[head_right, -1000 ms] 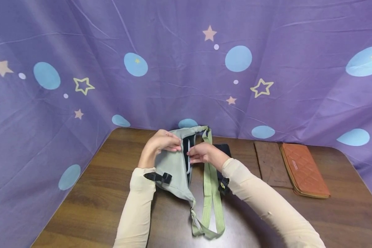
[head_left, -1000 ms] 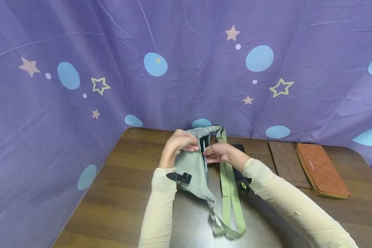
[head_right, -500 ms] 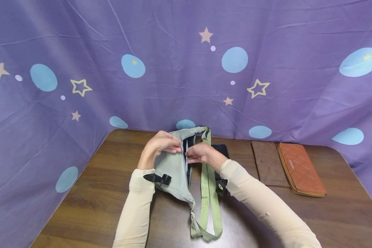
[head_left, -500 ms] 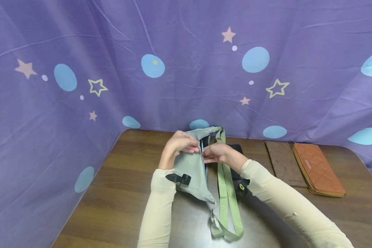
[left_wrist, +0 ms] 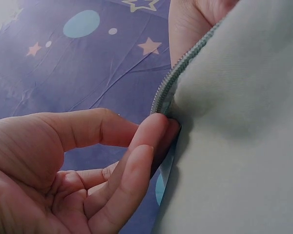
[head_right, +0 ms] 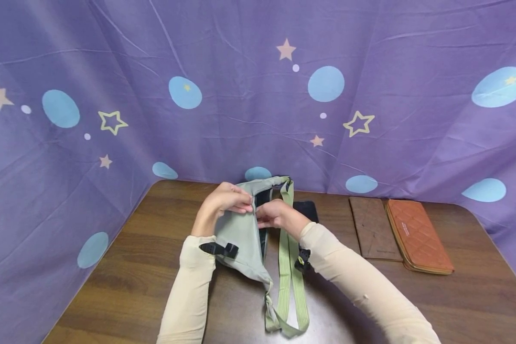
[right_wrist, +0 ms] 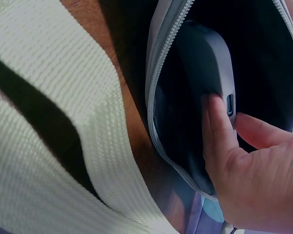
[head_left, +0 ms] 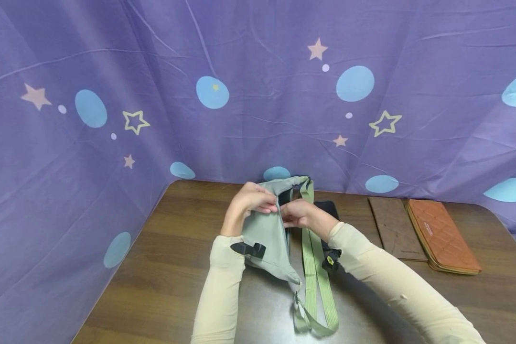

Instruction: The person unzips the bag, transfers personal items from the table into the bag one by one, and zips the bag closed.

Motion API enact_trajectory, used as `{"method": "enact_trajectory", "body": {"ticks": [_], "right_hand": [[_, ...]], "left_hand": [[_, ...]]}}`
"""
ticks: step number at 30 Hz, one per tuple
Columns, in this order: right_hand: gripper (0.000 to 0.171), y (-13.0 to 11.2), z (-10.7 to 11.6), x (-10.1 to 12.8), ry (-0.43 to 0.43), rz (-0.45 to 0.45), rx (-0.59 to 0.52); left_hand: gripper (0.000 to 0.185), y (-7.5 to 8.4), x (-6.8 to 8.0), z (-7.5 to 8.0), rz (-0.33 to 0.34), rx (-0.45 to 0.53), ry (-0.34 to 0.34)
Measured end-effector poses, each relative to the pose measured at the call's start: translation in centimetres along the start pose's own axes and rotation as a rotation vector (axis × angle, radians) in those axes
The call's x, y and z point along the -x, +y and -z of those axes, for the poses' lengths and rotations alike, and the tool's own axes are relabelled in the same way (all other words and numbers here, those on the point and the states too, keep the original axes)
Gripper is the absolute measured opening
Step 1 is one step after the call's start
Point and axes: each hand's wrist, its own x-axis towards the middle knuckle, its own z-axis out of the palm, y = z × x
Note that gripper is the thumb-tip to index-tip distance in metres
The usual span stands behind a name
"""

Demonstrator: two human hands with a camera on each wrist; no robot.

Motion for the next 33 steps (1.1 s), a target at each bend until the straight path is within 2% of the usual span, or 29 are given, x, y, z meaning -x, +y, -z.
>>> {"method": "enact_trajectory", "body": {"ticks": [5,13,19,27,33], "right_hand": [[0.022,0.13,-0.43,-0.31,0.026,-0.009,-0.01],[0.028,0.29,-0.8,-0.48,0.04,0.01,-0.034],[0.027,0.28,-0.86,-0.53,0.038,-0.013,-0.044],[0.023,0.52,-0.61,-0.68,0.018,-0.04,-0.039],[0.022,-0.02,-0.81,-0.44,0.026,-0.048,-0.023]], "left_hand": [[0.019,-0.17,0.11,0.13,-0.005,-0.006,0.002],[0.022,-0.15,0.03,0.19,-0.006,-0.006,-0.001],[0.022,-0.1,0.06,0.49,-0.011,-0.002,0.013],[0.011,-0.22,-0.02,0.83,-0.007,0.026,0.012],[0.019,0.11,0.19,1.02,-0.006,0.013,-0.009]]}}
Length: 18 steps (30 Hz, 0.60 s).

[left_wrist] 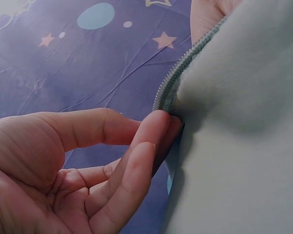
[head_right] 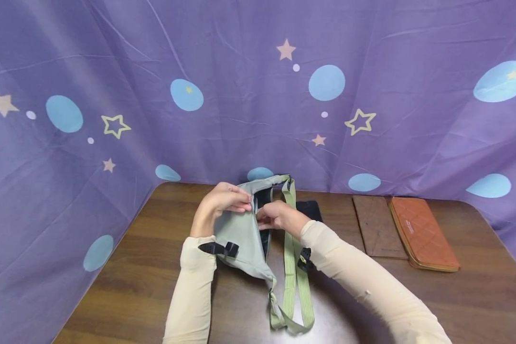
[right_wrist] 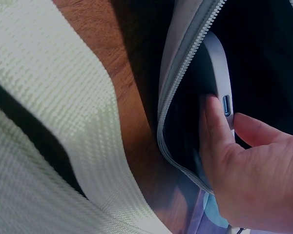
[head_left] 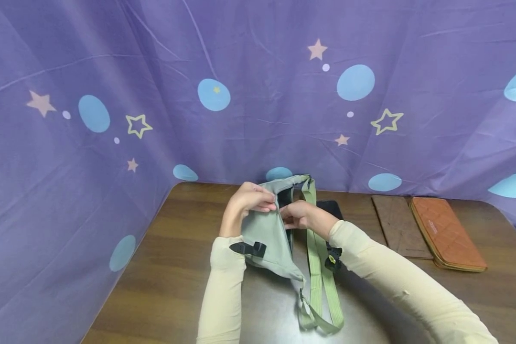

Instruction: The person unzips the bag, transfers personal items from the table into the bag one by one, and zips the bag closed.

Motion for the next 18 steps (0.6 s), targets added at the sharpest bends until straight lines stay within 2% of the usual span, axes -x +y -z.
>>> {"method": "enact_trajectory", "body": {"ticks": [6,13,18], "right_hand": [[0.024,-0.12,0.09,-0.04,0.009,-0.007,-0.003],[0.028,-0.04,-0.11,-0.07,0.029,-0.007,0.005],[0.024,0.16,-0.08,-0.17,0.055,-0.023,0.001]], "left_hand": [[0.025,-0.06,-0.07,-0.04,-0.005,-0.006,-0.008],[0.019,-0.11,-0.08,0.05,0.003,0.005,0.002],[0.02,-0.02,-0.04,-0.01,0.004,0.012,-0.004]]}}
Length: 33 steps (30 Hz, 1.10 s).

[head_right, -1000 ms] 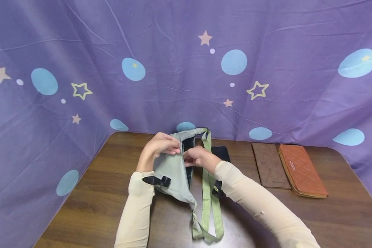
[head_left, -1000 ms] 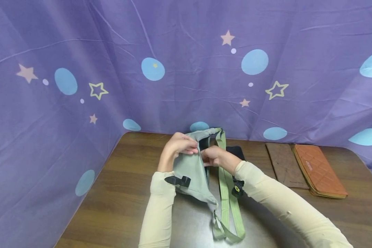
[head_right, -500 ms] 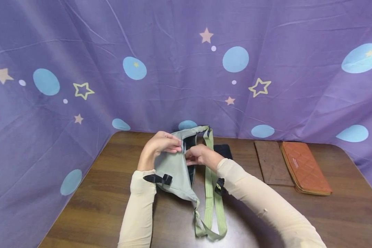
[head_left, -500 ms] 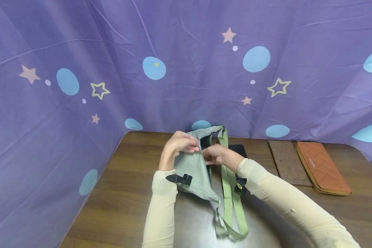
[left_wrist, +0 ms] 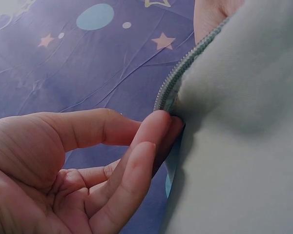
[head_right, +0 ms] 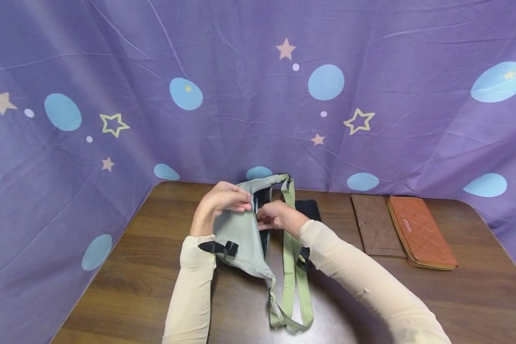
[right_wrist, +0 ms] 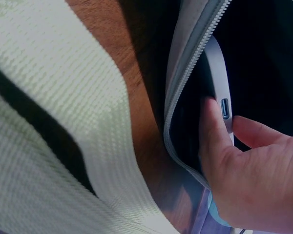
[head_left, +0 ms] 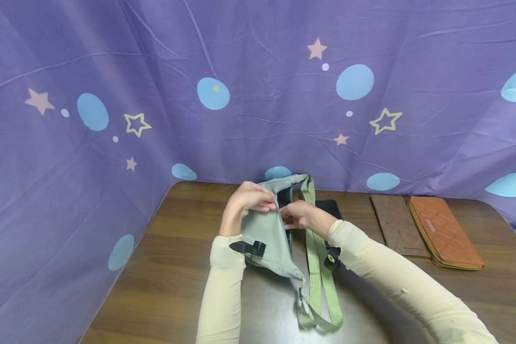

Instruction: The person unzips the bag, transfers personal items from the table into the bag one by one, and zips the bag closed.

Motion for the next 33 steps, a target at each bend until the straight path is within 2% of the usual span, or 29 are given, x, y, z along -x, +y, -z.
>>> {"method": "enact_trajectory", "body": {"ticks": [9,17,27,33], "right_hand": [[0.032,0.38,0.18,-0.22,-0.011,-0.007,0.011],[0.035,0.09,0.35,-0.12,-0.022,0.044,0.034],[0.038,-0.12,0.6,0.12,-0.031,0.046,0.051],[0.037,0.41,0.53,-0.12,-0.03,0.047,0.048]], "left_hand": [[0.022,-0.07,-0.07,0.18,0.006,-0.005,0.008],[0.023,-0.12,-0.13,0.12,0.003,-0.004,0.003],[0.024,0.03,-0.32,-0.27,-0.016,0.009,0.007],[0.013,0.04,-0.27,-0.41,-0.007,0.03,0.028]]}}
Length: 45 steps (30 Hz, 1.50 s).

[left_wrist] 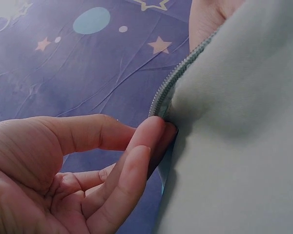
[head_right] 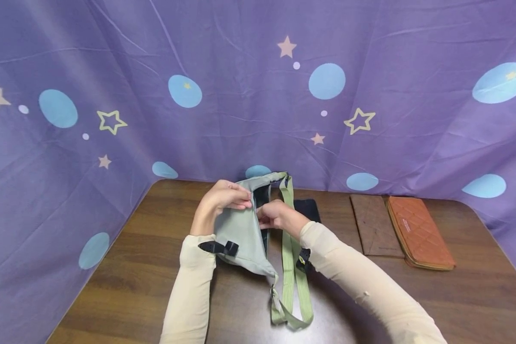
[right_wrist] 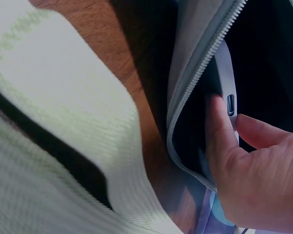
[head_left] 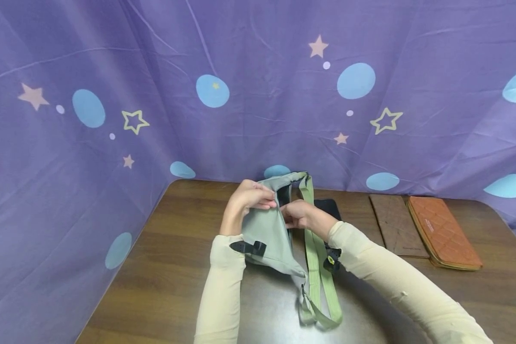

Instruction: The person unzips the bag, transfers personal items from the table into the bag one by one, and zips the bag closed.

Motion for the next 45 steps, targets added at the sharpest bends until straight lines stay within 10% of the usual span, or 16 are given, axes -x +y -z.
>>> {"method": "enact_trajectory", "body": {"ticks": [45], "right_hand": [[0.02,-1.0,0.0,0.0,0.121,-0.032,0.142]], "left_hand": [[0.023,-0.1,0.3,0.1,-0.002,-0.021,-0.006]]}}
